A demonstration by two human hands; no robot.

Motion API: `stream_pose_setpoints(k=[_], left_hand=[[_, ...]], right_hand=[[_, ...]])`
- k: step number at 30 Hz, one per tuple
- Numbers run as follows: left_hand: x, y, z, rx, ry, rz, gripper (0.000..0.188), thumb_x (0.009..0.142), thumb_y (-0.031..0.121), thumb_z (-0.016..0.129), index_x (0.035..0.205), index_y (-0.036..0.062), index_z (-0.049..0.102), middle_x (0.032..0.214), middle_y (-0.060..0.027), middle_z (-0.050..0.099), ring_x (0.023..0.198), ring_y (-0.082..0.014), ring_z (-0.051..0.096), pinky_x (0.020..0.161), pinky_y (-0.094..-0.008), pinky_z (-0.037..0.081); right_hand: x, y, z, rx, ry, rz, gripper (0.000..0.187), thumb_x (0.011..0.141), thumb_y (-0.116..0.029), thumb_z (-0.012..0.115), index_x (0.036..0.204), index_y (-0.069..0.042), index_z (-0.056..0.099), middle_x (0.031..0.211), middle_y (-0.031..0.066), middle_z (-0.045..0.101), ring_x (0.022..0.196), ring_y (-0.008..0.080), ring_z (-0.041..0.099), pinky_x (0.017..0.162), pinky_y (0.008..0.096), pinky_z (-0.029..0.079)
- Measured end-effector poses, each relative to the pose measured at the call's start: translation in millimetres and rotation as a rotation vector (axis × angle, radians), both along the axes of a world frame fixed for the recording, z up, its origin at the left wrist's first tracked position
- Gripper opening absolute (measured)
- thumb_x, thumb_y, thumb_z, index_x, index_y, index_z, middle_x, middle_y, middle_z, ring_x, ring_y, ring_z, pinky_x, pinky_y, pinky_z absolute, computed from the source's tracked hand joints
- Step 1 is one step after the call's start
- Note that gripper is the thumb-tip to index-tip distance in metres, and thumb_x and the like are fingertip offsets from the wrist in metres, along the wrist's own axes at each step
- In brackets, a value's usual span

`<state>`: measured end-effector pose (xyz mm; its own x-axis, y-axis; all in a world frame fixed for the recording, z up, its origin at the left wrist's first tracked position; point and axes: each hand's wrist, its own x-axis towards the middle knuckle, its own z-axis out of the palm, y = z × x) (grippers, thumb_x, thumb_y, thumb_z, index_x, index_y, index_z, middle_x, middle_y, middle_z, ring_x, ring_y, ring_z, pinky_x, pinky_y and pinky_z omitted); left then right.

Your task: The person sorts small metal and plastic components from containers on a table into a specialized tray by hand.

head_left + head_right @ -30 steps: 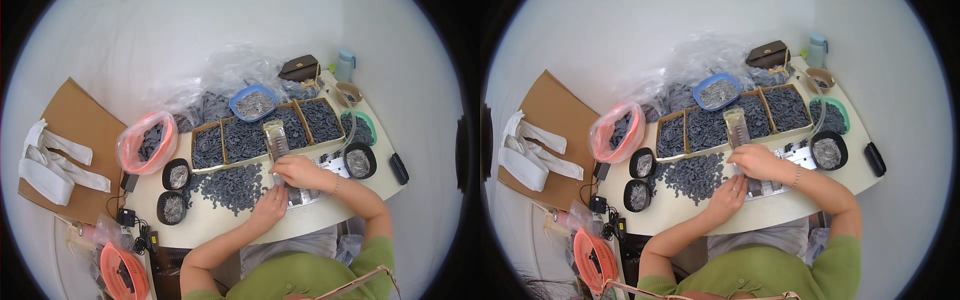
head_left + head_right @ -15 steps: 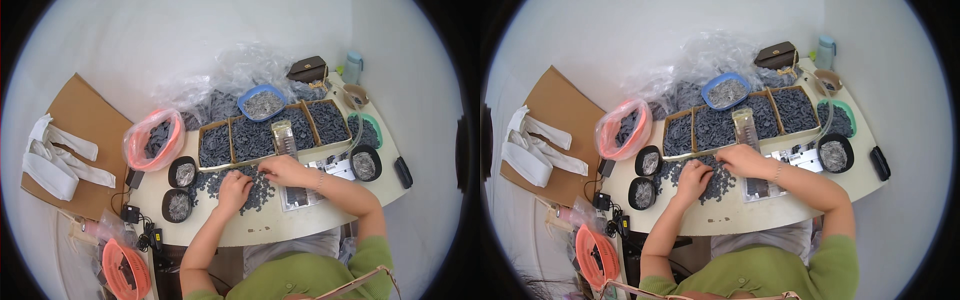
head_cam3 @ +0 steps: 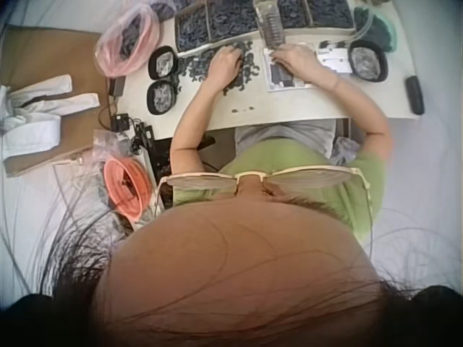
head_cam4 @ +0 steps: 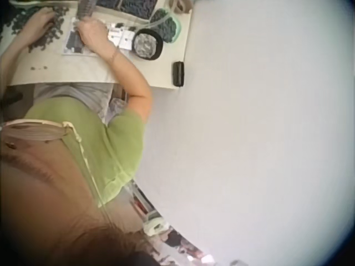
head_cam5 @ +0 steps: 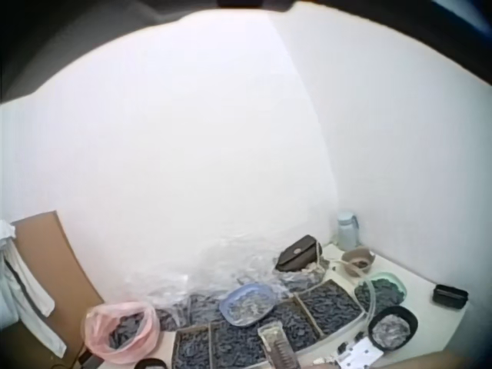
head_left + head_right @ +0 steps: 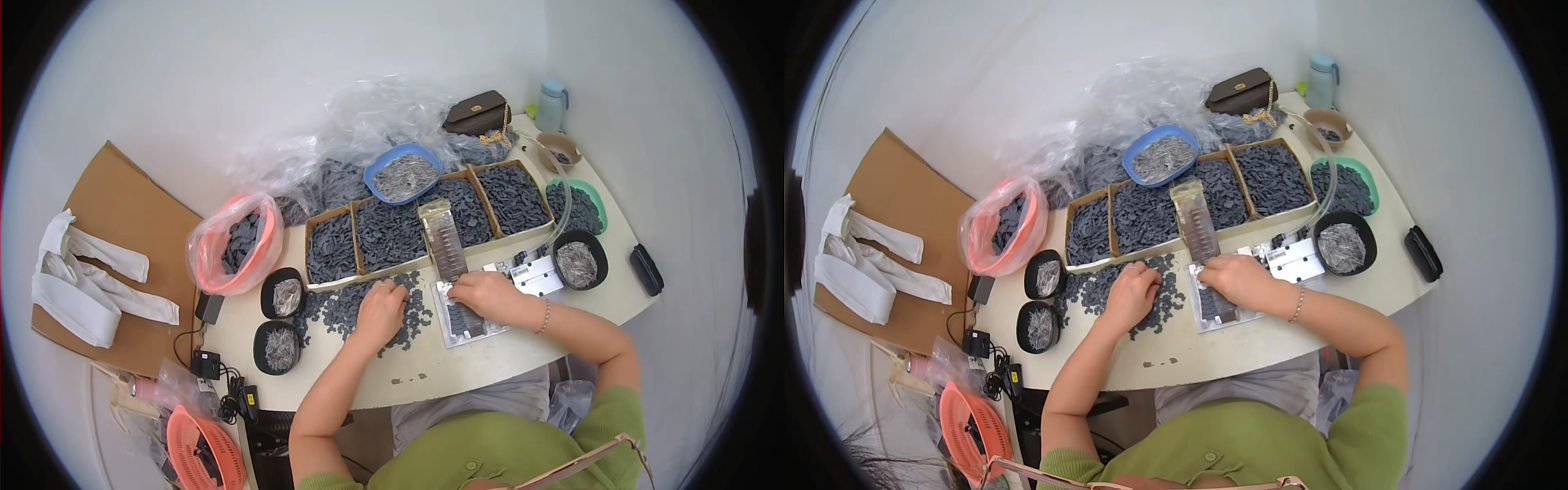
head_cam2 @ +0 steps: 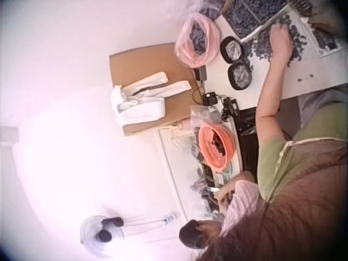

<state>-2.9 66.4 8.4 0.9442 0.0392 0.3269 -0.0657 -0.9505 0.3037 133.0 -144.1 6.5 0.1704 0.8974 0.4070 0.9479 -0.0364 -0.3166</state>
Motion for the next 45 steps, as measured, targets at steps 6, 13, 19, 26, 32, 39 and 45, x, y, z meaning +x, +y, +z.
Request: stream_pose_setpoints(k=[6,13,19,26,32,39,45], left_hand=[[9.6,-29.4,1.0,-0.345,-0.134,-0.02,0.014,0.075,-0.001,0.068,0.087,0.0026,0.062,0.084,-0.0111,0.062,0.075,-0.0299,0.063,0.065,-0.0345,0.051],[23.8,-55.4,-11.2,-0.068,-0.195,-0.152,0.018,0.074,0.0,0.065,0.091,0.0056,0.065,0.091,-0.0077,0.064,0.082,-0.027,0.065,0.068,-0.0334,0.053],[-1.0,-68.3,-4.0,0.244,-0.189,-0.241,0.031,0.073,0.001,0.058,0.103,-0.0061,0.062,0.109,-0.0154,0.061,0.1,-0.0291,0.061,0.08,-0.0357,0.053],[-8.5,-56.7,-10.2,0.002,-0.255,-0.221,0.03,0.074,0.001,0.064,0.103,-0.0022,0.063,0.108,-0.0153,0.062,0.097,-0.0337,0.059,0.084,-0.0406,0.049],[-3.2,0.0,3.3,0.065,-0.113,0.167,0.016,0.071,0.001,0.07,0.086,0.0017,0.064,0.084,-0.0125,0.057,0.083,-0.0316,0.056,0.074,-0.0421,0.045],[-1.0,2.7,-4.8,0.08,-0.053,0.191,0.012,0.072,0.005,0.069,0.083,0.0051,0.064,0.088,-0.0101,0.054,0.087,-0.0289,0.054,0.075,-0.0392,0.044],[2.5,-1.1,-1.1,-0.01,-0.115,0.108,0.011,0.074,0.003,0.068,0.084,0.0031,0.065,0.089,-0.0097,0.057,0.087,-0.029,0.055,0.076,-0.0385,0.047]], right_hand=[[-14.7,-13.6,-4.4,0.022,-0.282,0.109,0.028,0.074,-0.01,0.059,0.1,-0.002,0.063,0.096,0.0092,0.061,0.087,0.0241,0.062,0.071,0.0326,0.053],[-24.3,-31.8,-0.3,-0.056,0.168,-0.075,0.033,0.075,-0.01,0.061,0.107,-0.003,0.064,0.11,0.0167,0.062,0.103,0.0313,0.059,0.084,0.0393,0.051],[44.4,-94.7,53.9,0.127,-0.089,-0.37,0.029,0.075,0.003,0.058,0.103,-0.004,0.064,0.107,0.0134,0.064,0.099,0.0339,0.06,0.087,0.0417,0.049],[154.6,-164.1,27.4,-0.13,0.044,-0.854,0.023,0.076,-0.006,0.066,0.1,-0.005,0.065,0.101,0.0148,0.064,0.089,0.0329,0.063,0.078,0.0416,0.05],[185.8,-164.4,7.2,-0.28,0.172,-0.835,0.02,0.071,-0.006,0.071,0.09,-0.005,0.067,0.087,0.0149,0.067,0.087,0.0303,0.065,0.076,0.0393,0.051],[182.2,-162.5,3.1,-0.158,0.056,-0.887,0.015,0.071,-0.005,0.069,0.086,-0.006,0.068,0.085,0.0131,0.068,0.082,0.0296,0.065,0.072,0.0395,0.052],[172.5,-158.8,9.7,0.076,0.025,-0.911,0.014,0.076,-0.002,0.065,0.089,-0.005,0.068,0.087,0.0127,0.068,0.08,0.0291,0.065,0.072,0.0371,0.051]])
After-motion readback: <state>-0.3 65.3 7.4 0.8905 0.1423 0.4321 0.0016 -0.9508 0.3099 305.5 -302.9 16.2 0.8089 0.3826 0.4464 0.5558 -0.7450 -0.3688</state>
